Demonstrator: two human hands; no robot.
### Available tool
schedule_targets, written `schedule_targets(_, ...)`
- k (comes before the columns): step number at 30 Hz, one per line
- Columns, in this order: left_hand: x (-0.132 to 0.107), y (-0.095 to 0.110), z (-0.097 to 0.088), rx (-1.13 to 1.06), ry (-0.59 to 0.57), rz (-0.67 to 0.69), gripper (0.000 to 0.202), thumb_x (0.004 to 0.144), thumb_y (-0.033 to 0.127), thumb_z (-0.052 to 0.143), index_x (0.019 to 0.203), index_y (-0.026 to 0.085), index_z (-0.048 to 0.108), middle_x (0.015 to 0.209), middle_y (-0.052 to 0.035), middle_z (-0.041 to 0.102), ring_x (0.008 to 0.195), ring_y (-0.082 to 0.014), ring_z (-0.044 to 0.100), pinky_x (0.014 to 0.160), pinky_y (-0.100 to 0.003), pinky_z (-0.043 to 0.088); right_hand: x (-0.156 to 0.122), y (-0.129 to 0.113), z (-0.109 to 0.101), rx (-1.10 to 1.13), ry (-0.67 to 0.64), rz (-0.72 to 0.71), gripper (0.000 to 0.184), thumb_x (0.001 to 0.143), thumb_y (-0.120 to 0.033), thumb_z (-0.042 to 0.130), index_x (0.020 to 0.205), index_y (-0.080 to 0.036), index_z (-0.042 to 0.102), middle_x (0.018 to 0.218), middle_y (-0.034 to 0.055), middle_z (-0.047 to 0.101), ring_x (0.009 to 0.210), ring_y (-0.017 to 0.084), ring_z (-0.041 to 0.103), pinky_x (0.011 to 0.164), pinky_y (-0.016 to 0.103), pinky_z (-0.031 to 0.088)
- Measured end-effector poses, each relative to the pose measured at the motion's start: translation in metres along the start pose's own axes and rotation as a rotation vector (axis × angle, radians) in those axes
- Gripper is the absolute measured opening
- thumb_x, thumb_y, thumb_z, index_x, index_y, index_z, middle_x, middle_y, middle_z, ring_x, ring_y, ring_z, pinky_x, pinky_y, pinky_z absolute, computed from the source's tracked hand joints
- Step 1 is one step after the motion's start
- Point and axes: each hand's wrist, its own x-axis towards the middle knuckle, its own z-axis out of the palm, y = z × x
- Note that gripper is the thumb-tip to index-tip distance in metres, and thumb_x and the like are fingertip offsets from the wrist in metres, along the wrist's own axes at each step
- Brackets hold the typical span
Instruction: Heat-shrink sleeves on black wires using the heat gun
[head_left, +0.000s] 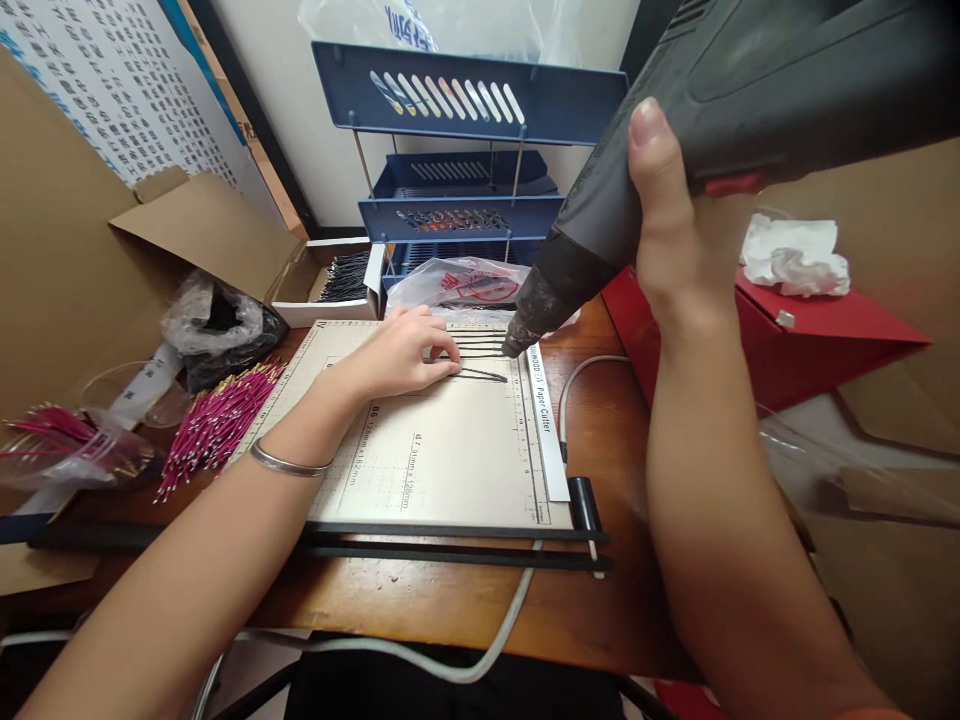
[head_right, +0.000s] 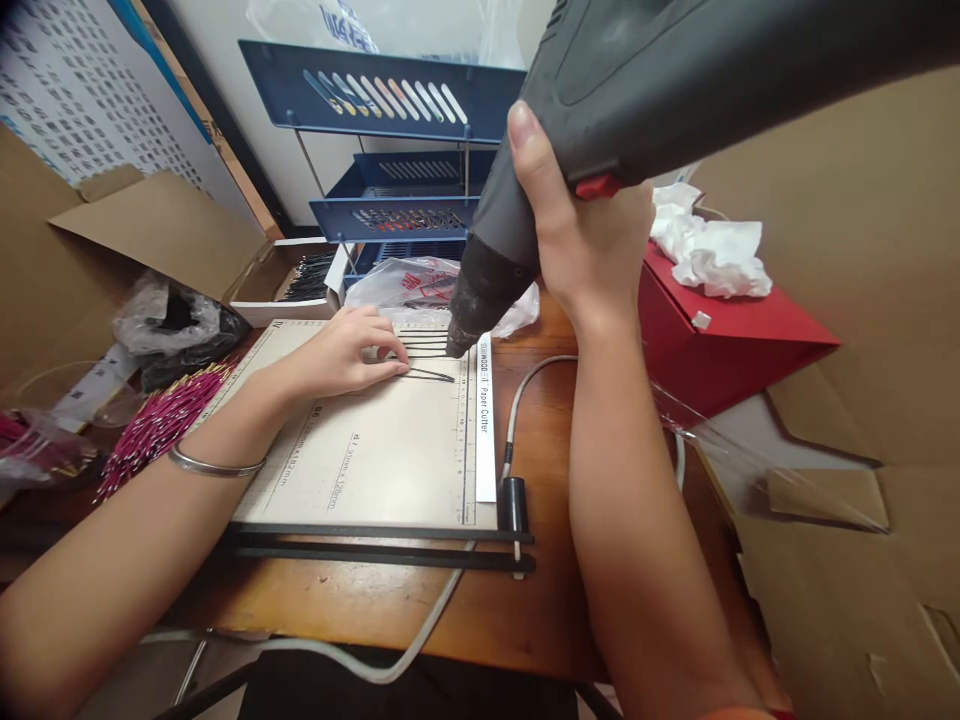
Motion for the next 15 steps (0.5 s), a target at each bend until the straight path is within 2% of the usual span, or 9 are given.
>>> schedule_targets(3, 0.0, 0.0, 0.001, 0.013, 0.005, -0.006, 0.02, 0.097, 0.038, 0.072, 0.089, 0.025, 0.084, 0.084, -0.0048, 0.069, 0.096, -0.0262, 0.056, 0.1, -0.045, 0.036, 0.0, 0.002, 0.0, -0.005, 0.026, -0.019, 0.05, 0.097, -0.073, 0.068, 0.13, -0.035, 0.071, 0.141, 0.002, 0.075, 0.163, 0.033, 0.048, 0.138, 0.053, 0.038)
schedule_targets(5, 0.001, 0.001, 0.001, 0.027, 0.011, -0.011, 0.02, 0.097, 0.037, 0.071, 0.088, 0.024, 0.084, 0.083, -0.0048, 0.069, 0.095, -0.0263, 0.056, 0.098, -0.045, 0.035, -0.001, 0.0, 0.0, 0.01, 0.056, -0.034, 0.048, 0.095, -0.072, 0.072, 0.126, -0.034, 0.072, 0.14, 0.0025, 0.076, 0.16, 0.033, 0.052, 0.139, 0.054, 0.037)
schedule_targets(10, 0.002, 0.001, 0.002, 0.04, 0.018, -0.017, 0.022, 0.097, 0.04, 0.07, 0.088, 0.024, 0.083, 0.083, -0.0049, 0.07, 0.094, -0.0262, 0.056, 0.093, -0.043, 0.036, -0.002, -0.007, 0.003, 0.028, 0.068, -0.03, 0.042, 0.094, -0.068, 0.075, 0.119, -0.035, 0.073, 0.134, 0.0017, 0.078, 0.157, 0.032, 0.055, 0.137, 0.052, 0.04)
schedule_targets(12, 0.002, 0.001, 0.003, 0.042, 0.056, -0.015, 0.025, 0.098, 0.042, 0.067, 0.088, 0.023, 0.081, 0.086, -0.0056, 0.071, 0.093, -0.0255, 0.057, 0.09, -0.042, 0.037, -0.002, -0.006, 0.007, 0.075, 0.113, -0.036, 0.04, 0.093, -0.064, 0.078, 0.116, -0.031, 0.075, 0.131, 0.0039, 0.079, 0.155, 0.032, 0.058, 0.137, 0.051, 0.041)
schedule_targets(15, 0.003, -0.001, 0.004, 0.048, 0.145, -0.034, 0.028, 0.101, 0.042, 0.061, 0.088, 0.021, 0.075, 0.087, -0.0057, 0.073, 0.089, -0.0244, 0.057, 0.087, -0.041, 0.039, -0.001, -0.001, 0.011, 0.168, 0.202, -0.08, 0.048, 0.087, -0.06, 0.084, 0.118, -0.025, 0.075, 0.137, 0.0055, 0.078, 0.146, 0.028, 0.066, 0.135, 0.046, 0.045)
